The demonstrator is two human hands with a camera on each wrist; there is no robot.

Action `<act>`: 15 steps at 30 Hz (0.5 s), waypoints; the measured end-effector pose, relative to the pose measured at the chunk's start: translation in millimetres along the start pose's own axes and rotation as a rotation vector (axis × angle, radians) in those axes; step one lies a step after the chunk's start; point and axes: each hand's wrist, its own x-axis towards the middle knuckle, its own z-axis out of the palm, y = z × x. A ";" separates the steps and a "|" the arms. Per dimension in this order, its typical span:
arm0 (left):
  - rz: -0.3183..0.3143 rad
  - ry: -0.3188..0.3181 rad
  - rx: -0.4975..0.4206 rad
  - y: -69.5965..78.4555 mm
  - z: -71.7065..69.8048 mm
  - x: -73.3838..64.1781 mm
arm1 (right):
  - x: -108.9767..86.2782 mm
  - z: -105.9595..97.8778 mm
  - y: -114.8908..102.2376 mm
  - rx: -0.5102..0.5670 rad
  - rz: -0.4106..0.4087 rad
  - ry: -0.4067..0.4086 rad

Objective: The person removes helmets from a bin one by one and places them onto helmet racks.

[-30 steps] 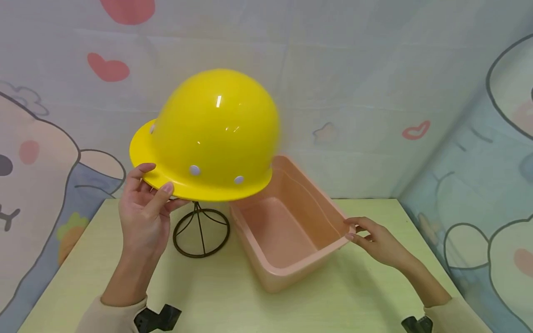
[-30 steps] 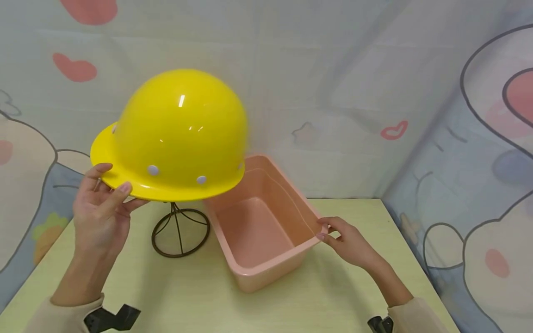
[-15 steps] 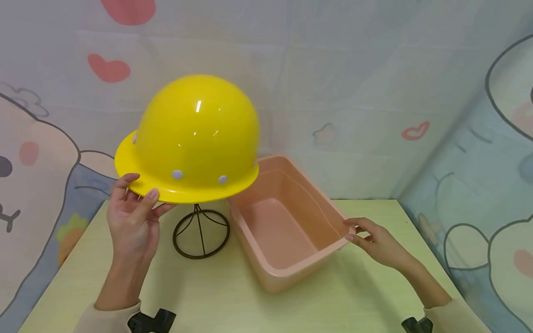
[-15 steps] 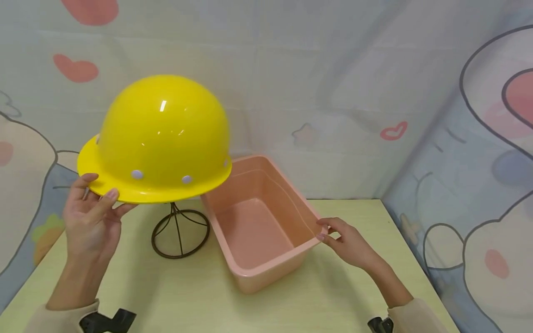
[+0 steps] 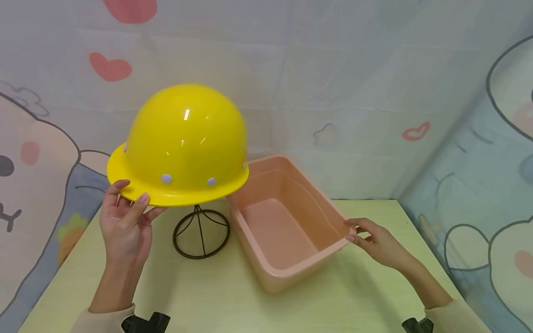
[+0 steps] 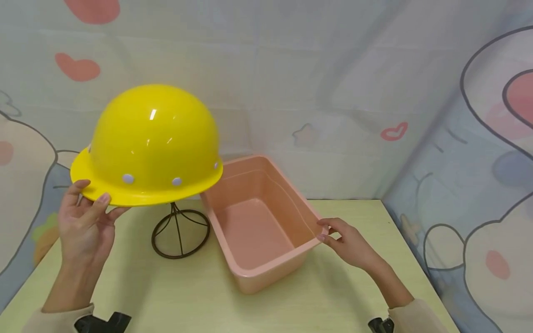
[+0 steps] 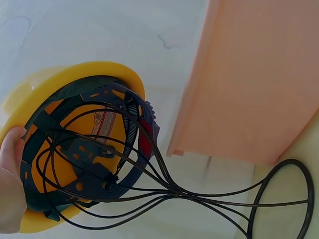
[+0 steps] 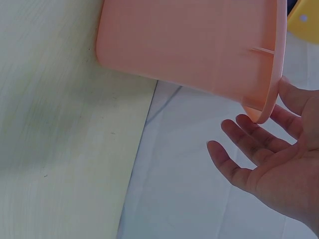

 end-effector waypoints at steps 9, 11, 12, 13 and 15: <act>-0.005 0.000 0.016 0.9 -8.7 -0.9 | 0.2 0.1 0.3 0.005 -0.002 0.002; -0.009 0.006 0.014 1.6 -11.0 -0.7 | 0.2 -0.1 0.2 0.011 -0.003 0.001; -0.012 0.016 0.009 2.1 -12.1 -0.7 | 0.1 -0.2 0.2 0.014 -0.003 -0.001; -0.016 0.028 0.005 2.8 -13.3 -0.7 | 0.0 -0.3 0.2 0.016 -0.004 -0.003; -0.025 0.050 0.000 4.3 -16.1 -0.6 | 0.0 -0.6 0.5 0.014 -0.007 -0.003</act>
